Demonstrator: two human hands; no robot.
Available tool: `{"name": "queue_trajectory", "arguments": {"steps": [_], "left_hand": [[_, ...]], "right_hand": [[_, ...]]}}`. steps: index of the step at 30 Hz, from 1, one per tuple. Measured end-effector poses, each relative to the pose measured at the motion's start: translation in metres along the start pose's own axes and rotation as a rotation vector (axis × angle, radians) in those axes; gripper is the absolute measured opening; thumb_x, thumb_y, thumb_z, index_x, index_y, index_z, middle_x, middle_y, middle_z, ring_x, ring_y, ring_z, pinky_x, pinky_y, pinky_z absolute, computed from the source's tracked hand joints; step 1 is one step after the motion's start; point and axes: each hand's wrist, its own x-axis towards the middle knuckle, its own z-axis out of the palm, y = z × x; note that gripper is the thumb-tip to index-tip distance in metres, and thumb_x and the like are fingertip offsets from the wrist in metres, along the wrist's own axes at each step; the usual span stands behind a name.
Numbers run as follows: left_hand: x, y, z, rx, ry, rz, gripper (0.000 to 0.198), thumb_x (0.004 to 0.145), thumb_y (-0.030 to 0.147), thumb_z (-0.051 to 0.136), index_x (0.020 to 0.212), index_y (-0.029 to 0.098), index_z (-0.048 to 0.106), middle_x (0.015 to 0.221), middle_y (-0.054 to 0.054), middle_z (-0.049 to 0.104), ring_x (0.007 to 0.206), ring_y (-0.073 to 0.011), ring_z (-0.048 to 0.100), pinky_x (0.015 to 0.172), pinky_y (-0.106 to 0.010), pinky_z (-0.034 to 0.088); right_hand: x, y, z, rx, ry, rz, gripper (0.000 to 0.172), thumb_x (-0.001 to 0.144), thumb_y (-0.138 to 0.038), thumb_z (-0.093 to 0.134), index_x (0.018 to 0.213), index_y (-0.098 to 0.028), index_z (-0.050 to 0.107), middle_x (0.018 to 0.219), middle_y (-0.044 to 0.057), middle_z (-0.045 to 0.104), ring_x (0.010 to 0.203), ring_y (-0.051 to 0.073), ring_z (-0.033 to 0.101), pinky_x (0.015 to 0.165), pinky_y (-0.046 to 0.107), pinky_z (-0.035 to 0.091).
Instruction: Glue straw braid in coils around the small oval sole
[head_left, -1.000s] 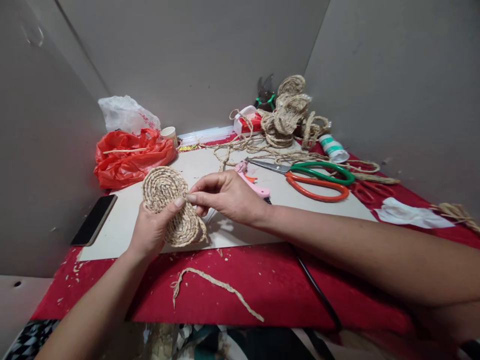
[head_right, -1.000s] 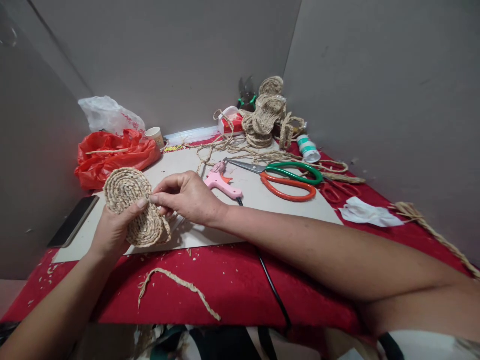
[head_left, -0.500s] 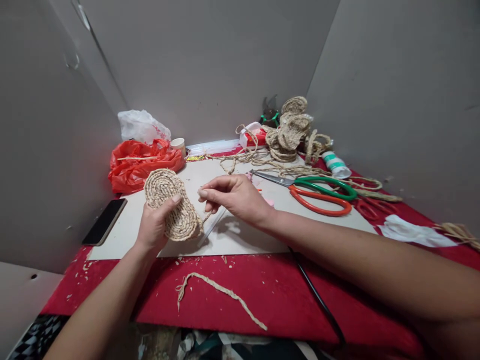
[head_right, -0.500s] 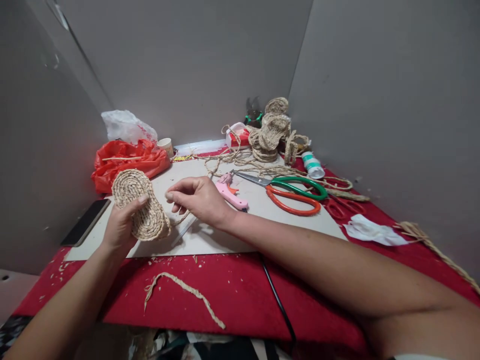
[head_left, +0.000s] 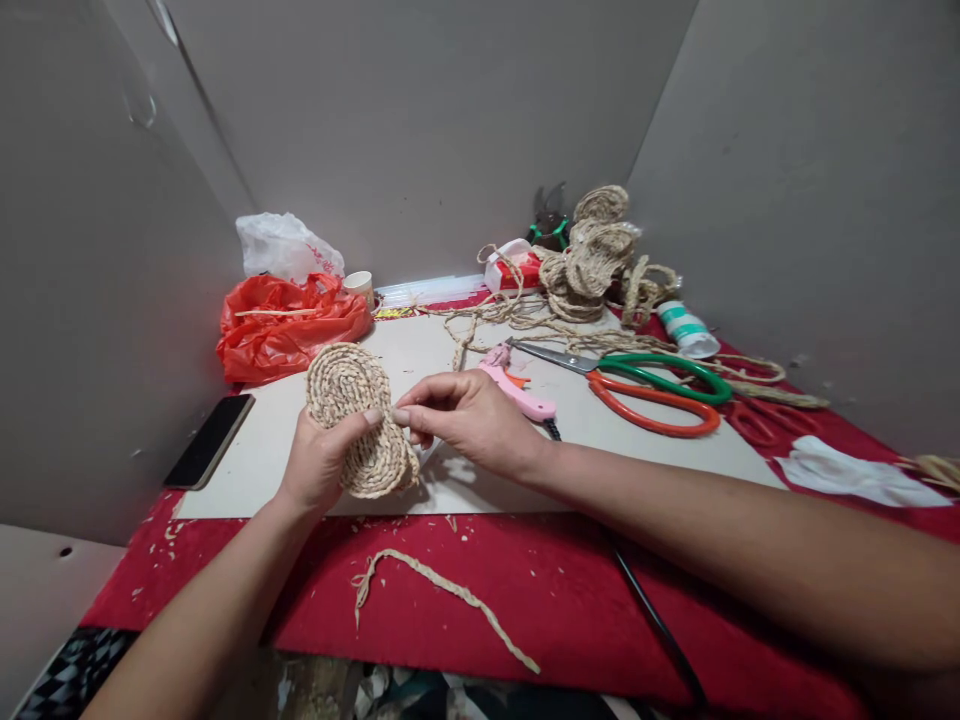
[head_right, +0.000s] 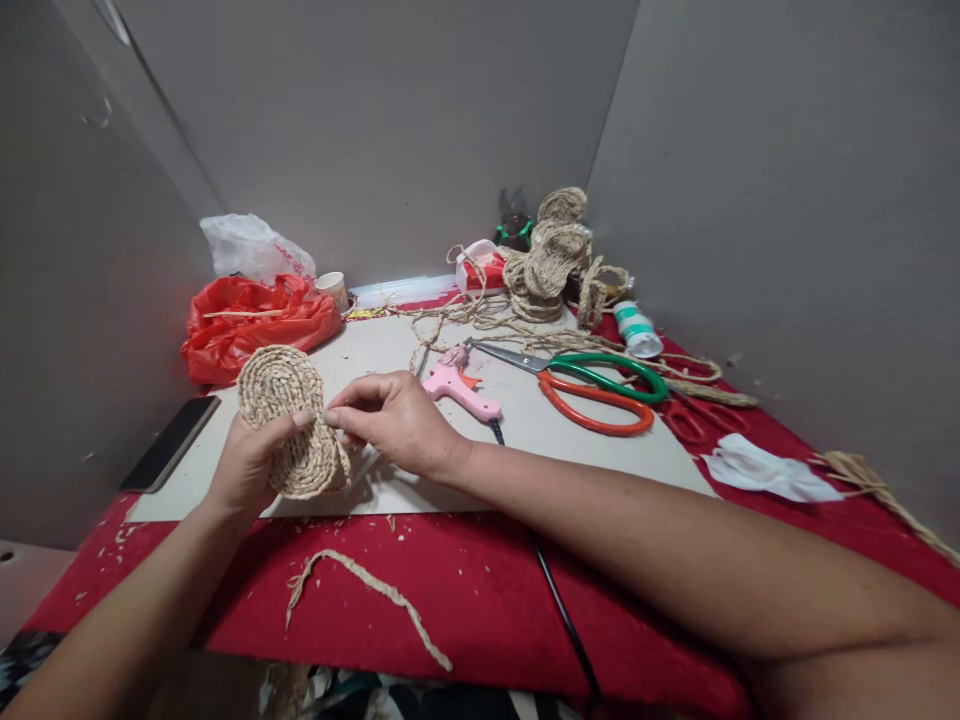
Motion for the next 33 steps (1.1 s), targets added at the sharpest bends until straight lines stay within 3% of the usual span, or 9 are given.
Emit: {"name": "queue_trajectory", "arguments": {"steps": [10,16,20,27,33], "left_hand": [[0.001,-0.007,0.002,0.041,0.039,-0.030,0.024,0.063,0.017,0.076,0.085,0.015,0.066,0.077,-0.001,0.067,0.066,-0.0152,0.063,0.065,-0.027,0.053],[0.000,0.009,0.001,-0.067,0.029,0.001,0.029,0.064,0.019,0.075,0.091,0.015,0.066,0.077,-0.001,0.066,0.062,-0.0137,0.062,0.060,-0.025,0.052],[0.000,0.013,-0.001,-0.114,0.055,0.010,0.035,0.062,0.019,0.077,0.096,0.016,0.066,0.079,0.000,0.066,0.062,-0.0132,0.062,0.059,-0.025,0.052],[0.000,0.006,-0.003,-0.090,-0.005,0.009,0.031,0.068,0.019,0.075,0.098,0.017,0.066,0.088,-0.003,0.070,0.075,-0.0179,0.067,0.073,-0.031,0.055],[0.001,0.005,-0.003,-0.040,-0.113,-0.118,0.040,0.067,0.023,0.077,0.105,0.015,0.065,0.091,-0.007,0.071,0.077,-0.0209,0.068,0.072,-0.031,0.055]], "right_hand": [[-0.007,0.003,0.005,-0.182,0.017,-0.168,0.014,0.074,-0.010,0.058,0.062,-0.012,0.065,0.054,-0.004,0.056,0.049,0.005,0.047,0.049,0.018,0.038],[-0.003,-0.014,-0.004,-0.058,-0.126,-0.042,0.013,0.072,-0.025,0.068,0.074,-0.012,0.070,0.062,0.001,0.066,0.056,0.009,0.061,0.055,0.022,0.049],[-0.001,-0.018,-0.003,-0.007,0.003,-0.035,0.020,0.071,-0.030,0.071,0.080,-0.013,0.070,0.066,0.001,0.068,0.055,0.010,0.062,0.049,0.021,0.049],[-0.004,-0.011,0.006,-0.013,0.001,0.017,0.019,0.064,-0.028,0.077,0.070,-0.013,0.068,0.058,-0.003,0.063,0.050,0.006,0.055,0.050,0.019,0.047],[0.000,-0.010,0.000,0.008,0.055,0.048,0.014,0.065,-0.021,0.075,0.071,-0.012,0.065,0.057,-0.004,0.060,0.048,0.005,0.052,0.049,0.018,0.044]]}}
